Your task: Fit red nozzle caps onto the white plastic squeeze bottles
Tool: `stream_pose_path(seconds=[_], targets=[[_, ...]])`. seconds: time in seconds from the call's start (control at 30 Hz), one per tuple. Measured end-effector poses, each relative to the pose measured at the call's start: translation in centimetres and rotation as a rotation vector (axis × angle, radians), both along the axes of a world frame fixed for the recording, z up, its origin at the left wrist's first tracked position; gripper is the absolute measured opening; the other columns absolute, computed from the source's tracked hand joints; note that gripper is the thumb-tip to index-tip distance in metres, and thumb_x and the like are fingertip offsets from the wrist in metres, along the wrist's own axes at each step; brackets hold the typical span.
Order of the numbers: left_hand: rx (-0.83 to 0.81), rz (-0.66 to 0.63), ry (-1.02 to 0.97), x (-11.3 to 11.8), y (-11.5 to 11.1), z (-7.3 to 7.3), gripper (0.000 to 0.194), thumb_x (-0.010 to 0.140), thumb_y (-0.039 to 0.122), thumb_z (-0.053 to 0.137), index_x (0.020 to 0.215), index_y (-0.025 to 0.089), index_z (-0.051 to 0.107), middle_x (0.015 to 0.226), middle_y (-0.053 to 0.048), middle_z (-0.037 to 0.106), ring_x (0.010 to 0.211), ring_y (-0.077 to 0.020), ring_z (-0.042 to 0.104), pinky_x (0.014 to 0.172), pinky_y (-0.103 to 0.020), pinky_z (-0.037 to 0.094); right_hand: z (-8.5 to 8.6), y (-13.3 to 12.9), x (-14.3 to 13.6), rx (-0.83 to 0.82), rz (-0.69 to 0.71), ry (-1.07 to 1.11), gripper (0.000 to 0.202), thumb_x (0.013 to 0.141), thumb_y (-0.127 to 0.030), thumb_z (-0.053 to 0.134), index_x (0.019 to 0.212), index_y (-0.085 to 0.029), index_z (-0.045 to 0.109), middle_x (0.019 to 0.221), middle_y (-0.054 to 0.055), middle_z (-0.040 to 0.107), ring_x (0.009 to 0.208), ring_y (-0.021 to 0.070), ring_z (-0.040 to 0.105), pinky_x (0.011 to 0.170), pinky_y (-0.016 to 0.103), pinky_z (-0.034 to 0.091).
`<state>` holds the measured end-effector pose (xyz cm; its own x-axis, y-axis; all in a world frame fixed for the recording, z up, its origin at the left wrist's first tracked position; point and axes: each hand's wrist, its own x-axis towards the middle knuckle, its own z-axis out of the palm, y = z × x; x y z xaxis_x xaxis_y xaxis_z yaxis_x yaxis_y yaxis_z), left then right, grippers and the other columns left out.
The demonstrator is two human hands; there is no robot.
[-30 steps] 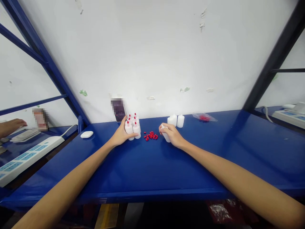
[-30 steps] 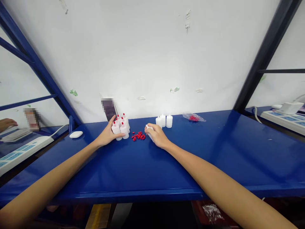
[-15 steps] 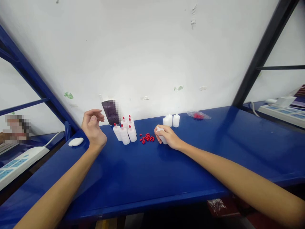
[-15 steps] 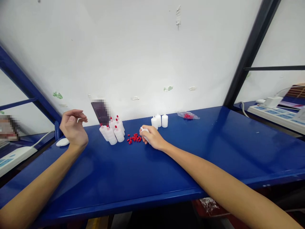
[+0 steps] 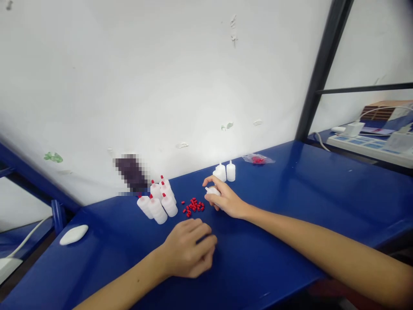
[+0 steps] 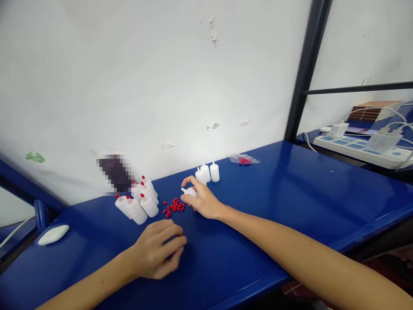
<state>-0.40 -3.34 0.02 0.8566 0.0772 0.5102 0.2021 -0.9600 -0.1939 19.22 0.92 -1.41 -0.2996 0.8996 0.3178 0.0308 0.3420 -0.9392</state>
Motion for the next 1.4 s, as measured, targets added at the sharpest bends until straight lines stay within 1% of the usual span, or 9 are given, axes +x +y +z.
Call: stream_pose_path(seconds=[0.1,0.17,0.3,0.4,0.53,0.73,0.97,1.17,1.4], targets=[[-0.178,0.214,-0.103,-0.8,1.4,-0.8,0.019,0.085,0.016,0.049,0.099,0.019,0.061,0.090,-0.008,0.064,0.077,-0.0180,0.060,0.069,-0.032,0.052,0.1,0.0,0.4,0.084,-0.039,-0.098,0.024,0.087,-0.032,0.058,0.107,-0.024,0.049,0.066,-0.007,0.049,0.051,0.0093,0.045,0.050,0.022,0.037],[-0.244,0.361,-0.122,-1.0,2.0,-1.4,0.022,0.088,0.020,0.048,0.106,0.019,0.060,0.092,-0.008,0.065,0.080,-0.0191,0.063,0.069,-0.032,0.052,0.3,-0.1,0.5,0.115,-0.055,-0.145,0.021,0.088,-0.031,0.057,0.106,-0.023,0.051,0.069,-0.006,0.049,0.053,0.0093,0.045,0.052,0.022,0.037],[-0.322,0.579,-0.095,-0.7,2.3,-2.3,0.029,0.093,0.027,0.046,0.116,0.019,0.061,0.075,-0.003,0.066,0.060,-0.0154,0.062,0.056,-0.027,0.047,0.4,-0.4,0.4,0.128,-0.049,-0.196,0.016,0.089,-0.031,0.055,0.102,-0.022,0.053,0.071,-0.005,0.049,0.055,0.0101,0.046,0.055,0.023,0.037],[-0.360,0.656,-0.033,-0.3,2.4,-2.3,0.032,0.095,0.030,0.046,0.121,0.019,0.061,0.069,-0.002,0.066,0.056,-0.0146,0.061,0.053,-0.025,0.044,0.3,-0.5,0.3,0.162,-0.050,-0.238,0.015,0.089,-0.033,0.054,0.099,-0.022,0.054,0.069,-0.005,0.050,0.056,0.0107,0.046,0.056,0.023,0.037],[-0.389,0.668,0.045,0.0,2.2,-2.0,0.032,0.096,0.031,0.045,0.119,0.019,0.063,0.071,-0.003,0.069,0.060,-0.0173,0.065,0.055,-0.026,0.046,0.0,-0.6,0.4,0.255,-0.089,-0.369,0.015,0.091,-0.035,0.052,0.099,-0.022,0.055,0.067,-0.005,0.050,0.055,0.0117,0.045,0.055,0.024,0.034],[-0.419,0.669,0.095,0.3,1.8,-1.6,0.035,0.100,0.028,0.037,0.123,0.018,0.061,0.097,-0.009,0.074,0.080,-0.0235,0.071,0.068,-0.033,0.052,0.3,-0.4,0.7,0.397,-0.112,-0.639,0.025,0.095,-0.038,0.047,0.116,-0.026,0.052,0.080,-0.001,0.061,0.062,0.0159,0.052,0.063,0.027,0.034],[-0.475,0.647,0.064,0.1,2.0,-1.7,0.032,0.099,0.027,0.040,0.116,0.018,0.066,0.096,-0.009,0.074,0.082,-0.0227,0.071,0.072,-0.032,0.052,0.4,-0.1,0.9,0.409,-0.128,-0.692,0.020,0.094,-0.040,0.048,0.103,-0.024,0.056,0.084,0.001,0.066,0.071,0.0179,0.058,0.065,0.027,0.035],[-0.519,0.586,0.005,-0.1,2.3,-1.7,0.023,0.097,0.026,0.047,0.104,0.020,0.068,0.073,-0.001,0.069,0.061,-0.0158,0.063,0.061,-0.026,0.045,0.8,-0.2,0.9,0.408,-0.102,-0.824,0.019,0.093,-0.041,0.050,0.098,-0.024,0.057,0.078,0.000,0.064,0.068,0.0166,0.056,0.062,0.026,0.032],[-0.515,0.499,0.127,-0.1,2.4,-0.9,0.027,0.100,0.026,0.039,0.103,0.020,0.065,0.089,-0.003,0.071,0.073,-0.0169,0.065,0.064,-0.025,0.043,1.2,-0.5,0.9,0.420,-0.101,-0.847,0.020,0.093,-0.040,0.050,0.099,-0.023,0.058,0.076,-0.001,0.061,0.066,0.0147,0.053,0.061,0.025,0.029]])
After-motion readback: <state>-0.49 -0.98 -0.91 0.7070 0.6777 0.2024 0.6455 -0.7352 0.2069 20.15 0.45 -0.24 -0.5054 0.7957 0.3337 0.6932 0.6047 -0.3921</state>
